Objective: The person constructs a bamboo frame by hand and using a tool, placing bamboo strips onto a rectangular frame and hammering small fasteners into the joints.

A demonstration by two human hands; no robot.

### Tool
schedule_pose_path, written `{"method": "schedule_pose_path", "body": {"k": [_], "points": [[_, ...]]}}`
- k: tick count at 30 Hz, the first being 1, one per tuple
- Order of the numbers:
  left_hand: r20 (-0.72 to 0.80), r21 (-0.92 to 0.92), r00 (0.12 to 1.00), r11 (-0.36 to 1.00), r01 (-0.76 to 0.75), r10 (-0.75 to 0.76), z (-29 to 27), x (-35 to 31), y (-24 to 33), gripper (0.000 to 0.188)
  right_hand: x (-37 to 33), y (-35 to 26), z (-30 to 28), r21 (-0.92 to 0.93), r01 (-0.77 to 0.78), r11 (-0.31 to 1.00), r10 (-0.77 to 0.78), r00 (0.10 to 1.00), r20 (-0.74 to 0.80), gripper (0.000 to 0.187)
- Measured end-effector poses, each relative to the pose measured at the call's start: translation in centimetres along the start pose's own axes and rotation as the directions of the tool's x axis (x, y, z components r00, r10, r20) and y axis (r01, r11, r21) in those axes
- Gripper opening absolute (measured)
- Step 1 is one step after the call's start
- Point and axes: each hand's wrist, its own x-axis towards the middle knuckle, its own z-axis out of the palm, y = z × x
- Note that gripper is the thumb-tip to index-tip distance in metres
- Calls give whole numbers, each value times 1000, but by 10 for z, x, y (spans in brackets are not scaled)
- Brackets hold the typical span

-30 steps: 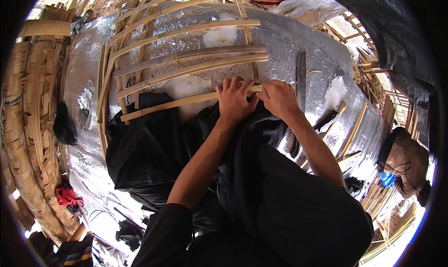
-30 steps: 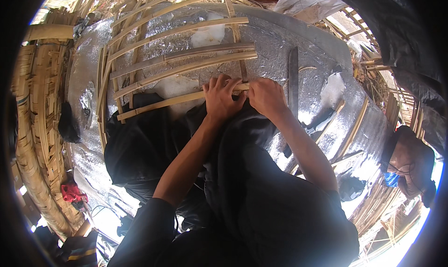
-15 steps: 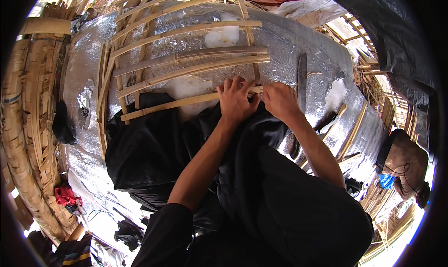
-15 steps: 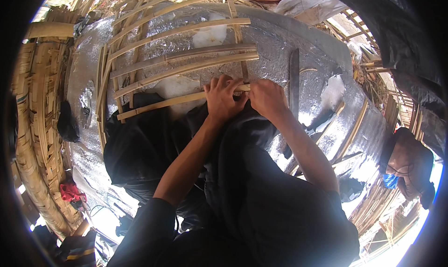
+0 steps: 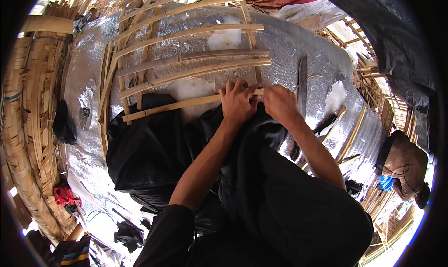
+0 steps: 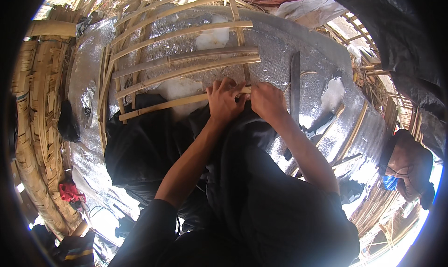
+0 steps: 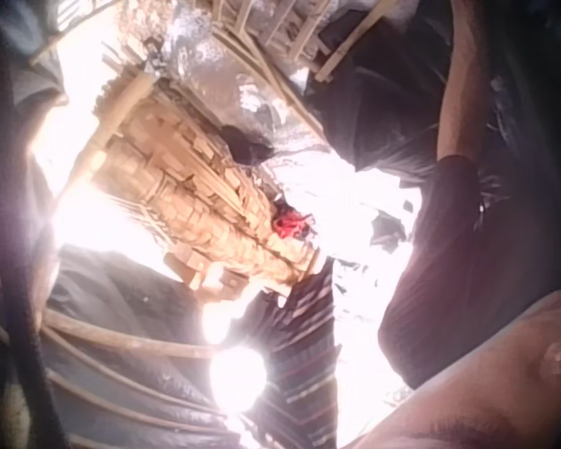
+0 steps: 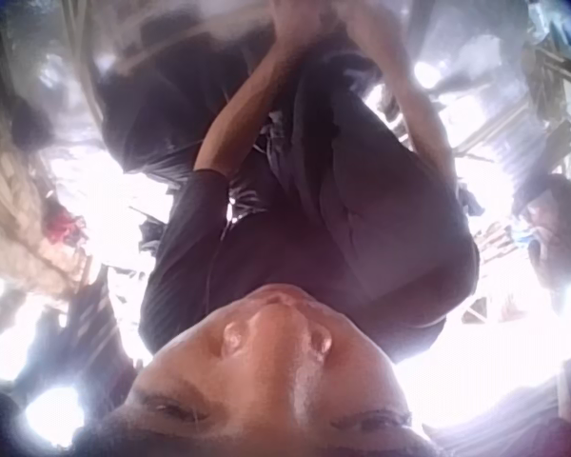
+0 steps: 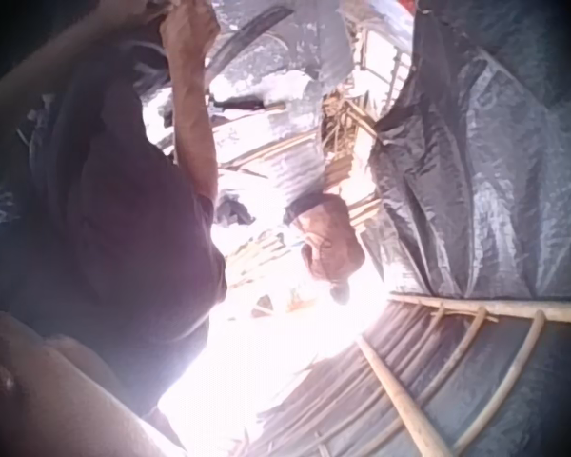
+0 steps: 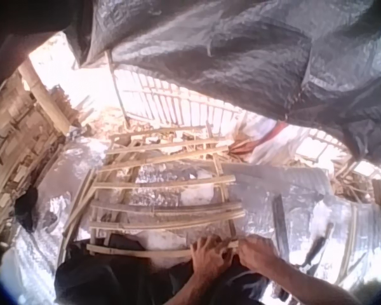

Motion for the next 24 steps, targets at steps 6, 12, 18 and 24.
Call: {"method": "schedule_pose_path", "body": {"k": [6,12,18,24], "points": [[-27,-17,1000,1000,7,-8,0,0,1,40,1,-7,-4,-44,-25,999,28,997,66,13],[-107,-188,994,982,-5,-16,-4,1,4,30,0,-6,-3,-51,4,999,-2,999,45,11],[-149,-127,989,991,-38,19,1,-1,5,16,-4,1,7,-38,39,999,-40,999,-25,12],[-108,-232,994,973,5,-30,11,0,2,16,-10,3,18,-29,80,996,-84,981,-176,11]]}}
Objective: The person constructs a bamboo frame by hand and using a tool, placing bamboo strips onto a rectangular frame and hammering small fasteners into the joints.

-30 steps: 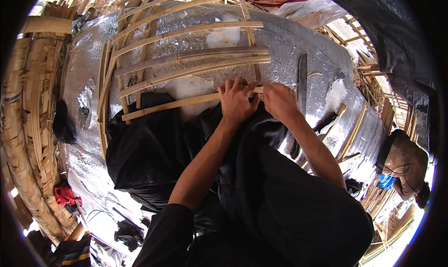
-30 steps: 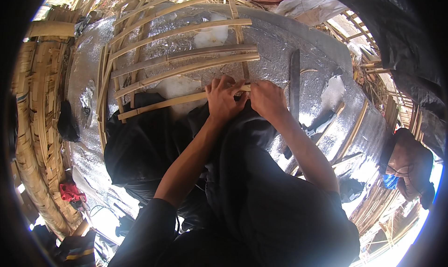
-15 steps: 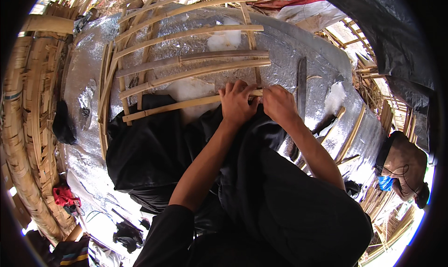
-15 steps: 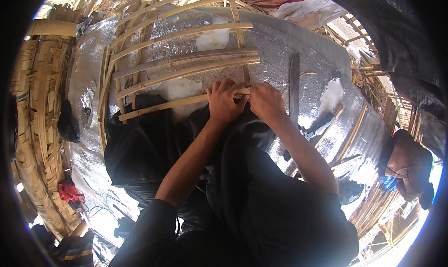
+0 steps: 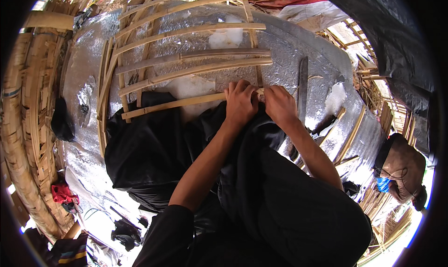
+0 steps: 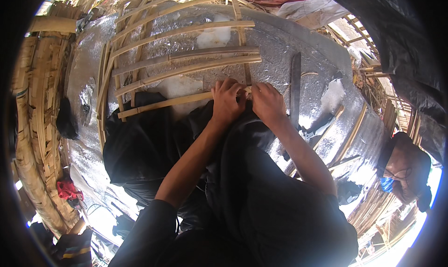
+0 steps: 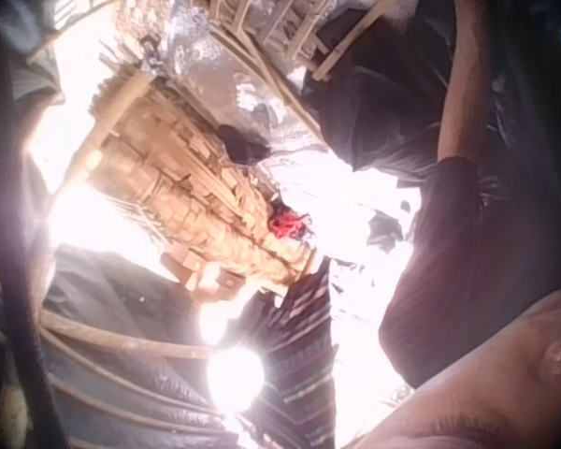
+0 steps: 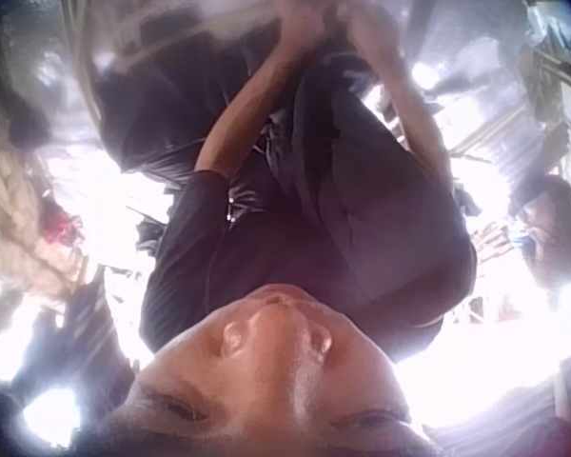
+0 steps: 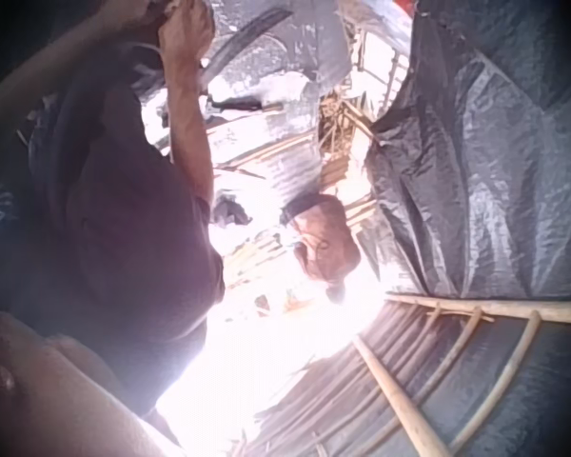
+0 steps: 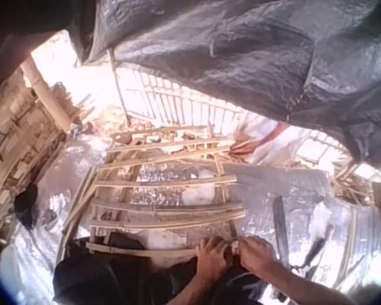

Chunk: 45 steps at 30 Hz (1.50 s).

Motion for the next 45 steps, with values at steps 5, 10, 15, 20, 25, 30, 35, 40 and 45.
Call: {"method": "schedule_pose_path", "body": {"k": [5,10,15,20,25,30,35,40,45], "points": [[-31,4,999,1000,-7,7,0,0,4,21,-2,0,4,6,36,999,-35,994,-100,5],[-26,11,1000,1000,4,-3,2,0,3,24,-2,3,5,27,24,999,-21,995,-96,4],[-46,13,999,1000,3,-3,4,0,3,23,-1,2,3,17,-1,1000,2,999,-49,2],[-19,22,1000,1000,20,-19,1,-1,3,28,3,-6,1,-64,-27,998,32,997,63,3],[-116,34,991,998,-56,59,7,2,10,30,5,-10,-6,-66,-40,997,44,998,53,8],[-32,-168,999,985,-48,43,13,8,5,25,4,-6,-7,-59,-50,997,56,992,112,11],[-43,-253,997,964,-77,69,21,7,-9,24,9,-7,-10,-55,-58,997,65,989,133,11],[-35,-244,993,963,-115,110,17,6,-7,23,9,-8,-11,-47,-73,996,79,987,139,9],[-68,-200,989,970,-140,129,16,7,-5,21,8,-5,-10,-7,-58,998,58,992,111,25]]}}
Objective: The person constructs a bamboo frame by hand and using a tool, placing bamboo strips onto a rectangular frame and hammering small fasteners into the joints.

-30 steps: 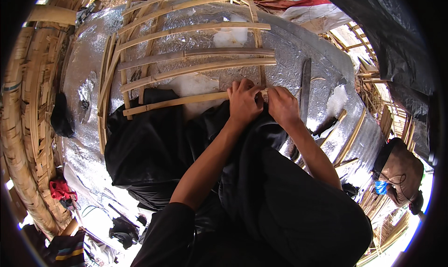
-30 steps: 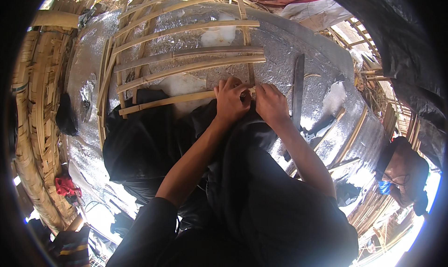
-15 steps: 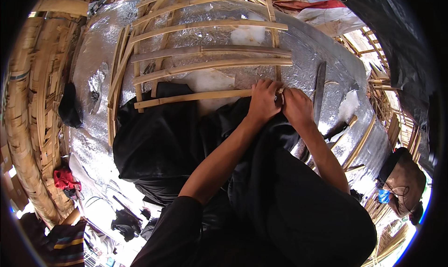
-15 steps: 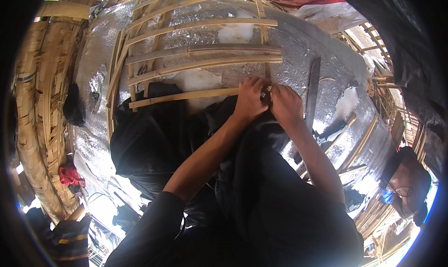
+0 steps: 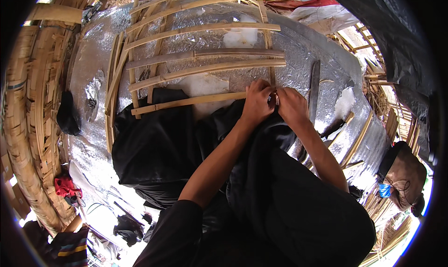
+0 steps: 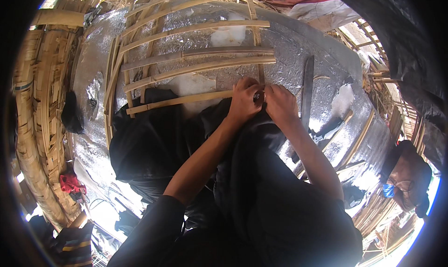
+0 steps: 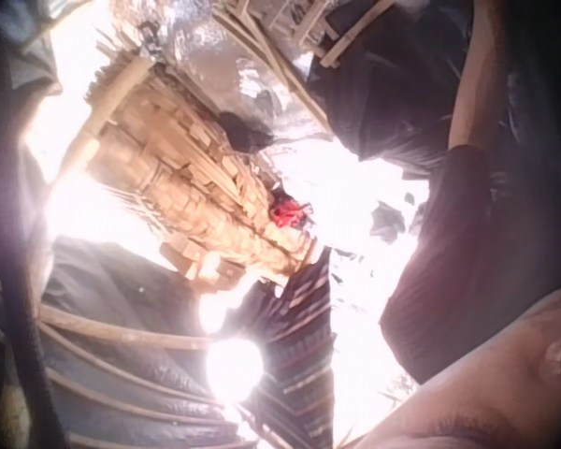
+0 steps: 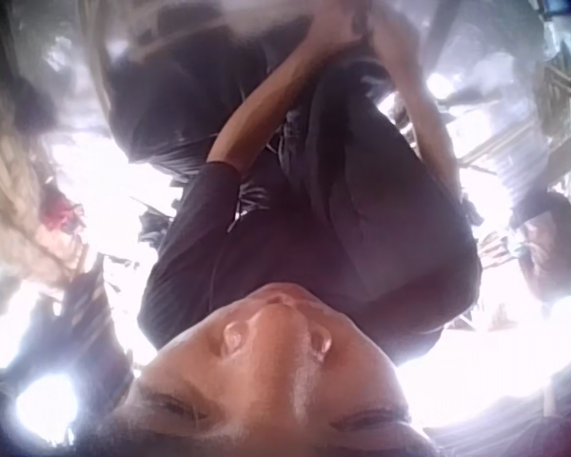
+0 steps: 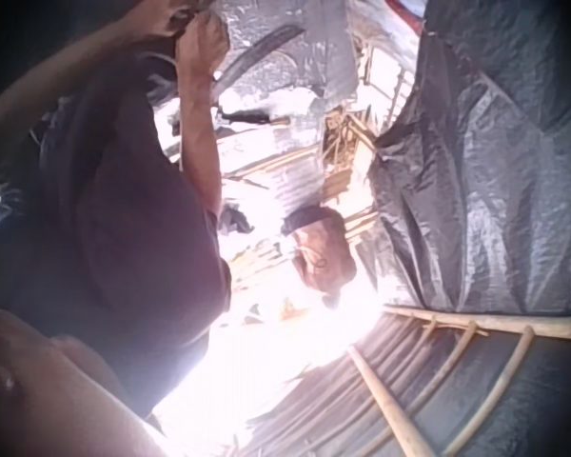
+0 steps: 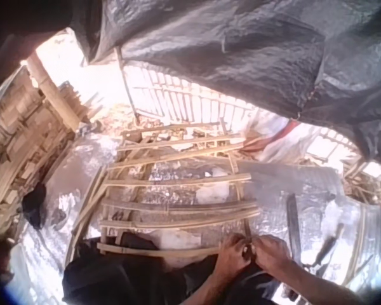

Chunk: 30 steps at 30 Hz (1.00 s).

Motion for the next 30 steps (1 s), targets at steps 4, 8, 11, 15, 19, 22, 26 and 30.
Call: {"method": "schedule_pose_path", "body": {"k": [4,8,11,15,19,22,26,30], "points": [[34,43,999,999,21,-23,-2,0,1,19,1,2,1,-104,64,993,-66,998,-19,7],[16,62,1000,998,16,-17,-2,3,3,18,-2,4,16,-158,59,986,-73,994,-85,13],[29,75,1000,997,3,-5,-3,4,5,17,-5,4,14,-144,78,986,-94,990,-105,22],[57,86,998,996,-12,7,-5,3,4,16,-12,16,23,-21,111,994,-113,970,-213,33],[32,69,999,997,-22,19,-4,3,5,12,-17,28,12,613,-153,775,313,936,-162,34],[64,30,998,1000,8,-10,-1,1,0,12,-28,50,13,613,-233,755,397,906,-145,28],[82,61,997,998,4,-9,-2,0,-2,10,-22,22,2,618,-108,779,224,968,-112,18],[82,73,996,997,-28,22,-4,4,0,11,-13,9,15,636,-63,769,219,961,-170,15]]}}
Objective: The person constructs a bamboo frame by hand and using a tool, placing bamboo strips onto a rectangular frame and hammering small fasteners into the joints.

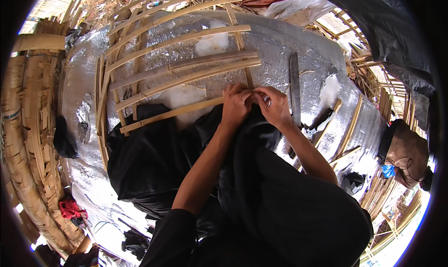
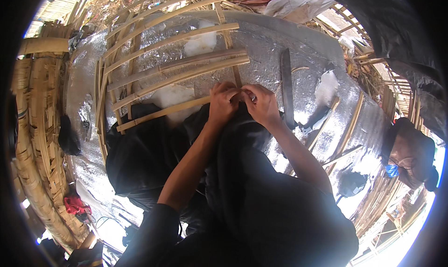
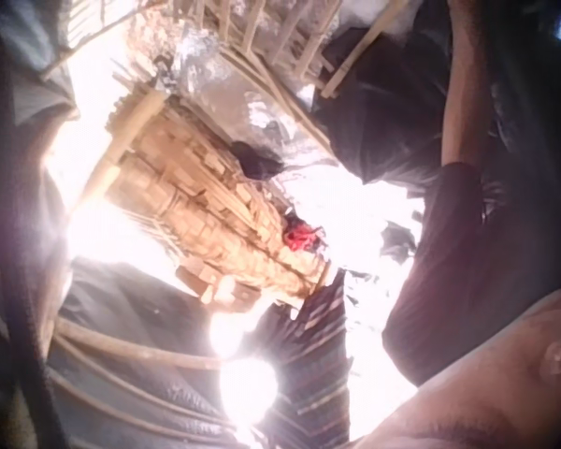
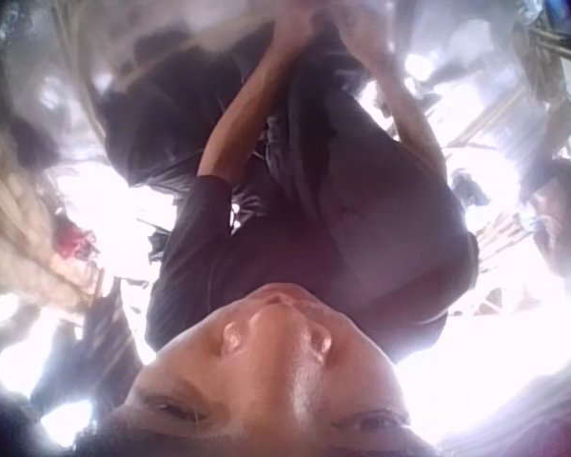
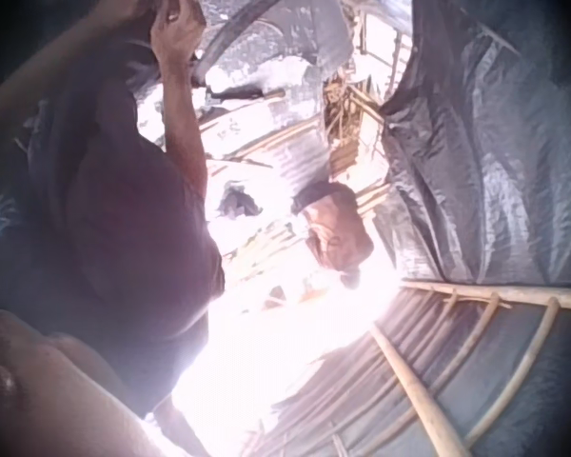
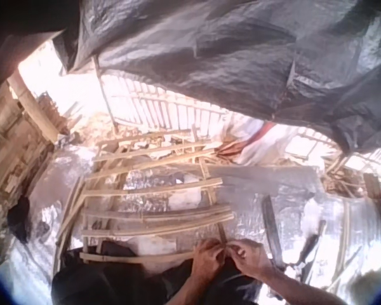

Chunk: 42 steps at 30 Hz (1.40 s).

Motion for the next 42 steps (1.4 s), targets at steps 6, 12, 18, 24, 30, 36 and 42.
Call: {"method": "schedule_pose_path", "body": {"k": [6,12,18,24,30,36,42], "points": [[-16,-5,999,999,-35,35,-3,3,3,16,-1,18,9,-138,111,984,-122,990,-74,9],[-34,-17,999,999,-41,40,1,-2,-2,29,-2,16,-3,8,-29,1000,29,991,-131,9],[19,38,1000,999,-3,3,-5,0,5,40,-7,18,-11,5,-126,992,125,981,-151,8],[21,31,1000,1000,2,-3,-6,0,5,45,-7,19,-7,-41,2,999,-9,986,-164,10],[49,20,998,999,-31,30,-8,2,1,39,-5,13,2,-56,97,994,-100,993,-63,11],[34,19,999,999,-25,25,-7,3,-2,34,-2,17,7,-136,144,980,-159,982,-103,12],[36,32,999,999,-20,19,-8,4,-1,34,-7,19,11,-149,151,977,-169,978,-120,13]]}}
